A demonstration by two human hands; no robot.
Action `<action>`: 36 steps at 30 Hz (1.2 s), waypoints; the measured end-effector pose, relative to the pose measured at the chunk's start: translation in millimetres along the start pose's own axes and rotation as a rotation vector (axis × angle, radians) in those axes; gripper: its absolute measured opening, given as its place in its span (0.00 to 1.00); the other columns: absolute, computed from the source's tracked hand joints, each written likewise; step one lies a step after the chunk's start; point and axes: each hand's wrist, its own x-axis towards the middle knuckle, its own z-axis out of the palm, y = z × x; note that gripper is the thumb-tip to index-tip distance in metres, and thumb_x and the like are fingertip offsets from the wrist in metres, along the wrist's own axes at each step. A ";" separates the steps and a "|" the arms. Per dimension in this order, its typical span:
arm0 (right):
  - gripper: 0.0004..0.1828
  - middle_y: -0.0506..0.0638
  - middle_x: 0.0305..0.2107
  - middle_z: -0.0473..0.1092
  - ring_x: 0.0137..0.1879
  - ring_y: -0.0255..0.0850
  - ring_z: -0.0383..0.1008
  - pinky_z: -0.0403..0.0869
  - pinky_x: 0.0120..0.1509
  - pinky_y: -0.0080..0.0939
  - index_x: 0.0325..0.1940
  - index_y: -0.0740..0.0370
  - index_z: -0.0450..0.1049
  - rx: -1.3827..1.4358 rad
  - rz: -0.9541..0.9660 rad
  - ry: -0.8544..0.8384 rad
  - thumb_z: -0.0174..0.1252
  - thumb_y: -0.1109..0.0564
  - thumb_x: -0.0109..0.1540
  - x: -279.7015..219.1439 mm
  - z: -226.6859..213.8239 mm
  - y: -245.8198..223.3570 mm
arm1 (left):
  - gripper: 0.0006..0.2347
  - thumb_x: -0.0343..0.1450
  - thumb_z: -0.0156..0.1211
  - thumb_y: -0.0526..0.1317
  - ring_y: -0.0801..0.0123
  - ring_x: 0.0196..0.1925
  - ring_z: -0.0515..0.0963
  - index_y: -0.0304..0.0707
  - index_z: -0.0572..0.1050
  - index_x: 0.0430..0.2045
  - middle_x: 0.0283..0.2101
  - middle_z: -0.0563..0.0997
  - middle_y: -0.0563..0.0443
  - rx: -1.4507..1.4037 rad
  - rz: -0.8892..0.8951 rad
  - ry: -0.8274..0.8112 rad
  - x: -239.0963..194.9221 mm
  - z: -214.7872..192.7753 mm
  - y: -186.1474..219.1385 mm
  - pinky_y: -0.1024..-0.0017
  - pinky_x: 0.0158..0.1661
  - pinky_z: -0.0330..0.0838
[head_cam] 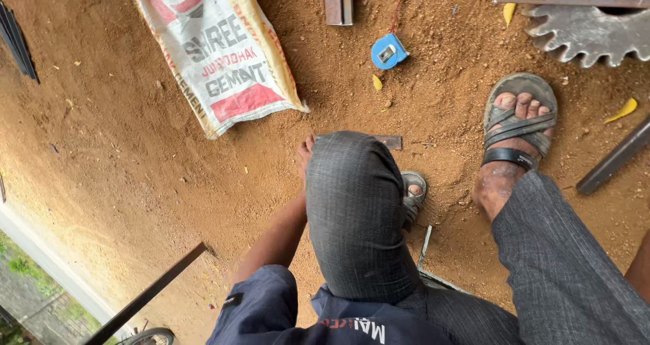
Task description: The person sits on the ground and uses a metal gear as a template to mark measurements on several rectangular metal bars. They use a white marker to draw lines on the bars, aligning them with the gear's teeth. The person also uses a tape measure and a ruler to ensure accuracy.
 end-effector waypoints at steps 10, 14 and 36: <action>0.11 0.47 0.31 0.73 0.35 0.30 0.71 0.69 0.39 0.29 0.49 0.67 0.77 -0.313 -0.254 0.111 0.64 0.55 0.75 -36.0 -19.4 -66.6 | 0.23 0.70 0.58 0.45 0.47 0.51 0.73 0.30 0.65 0.57 0.48 0.72 0.31 -0.028 -0.132 -0.152 -17.1 27.3 -28.8 0.54 0.51 0.69; 0.13 0.47 0.29 0.74 0.35 0.31 0.72 0.69 0.37 0.31 0.47 0.67 0.79 -0.263 -0.237 0.108 0.66 0.53 0.72 -44.3 -6.4 -105.1 | 0.29 0.69 0.60 0.45 0.45 0.47 0.72 0.24 0.61 0.60 0.46 0.72 0.28 0.008 0.189 0.042 -11.4 10.4 -18.2 0.52 0.49 0.68; 0.17 0.53 0.30 0.79 0.34 0.40 0.78 0.76 0.35 0.43 0.45 0.67 0.78 -0.118 -0.211 0.011 0.60 0.48 0.67 -7.2 57.7 -169.6 | 0.09 0.76 0.57 0.37 0.55 0.47 0.74 0.38 0.75 0.50 0.45 0.74 0.40 -0.053 1.279 -0.026 164.8 -57.3 489.6 0.59 0.50 0.72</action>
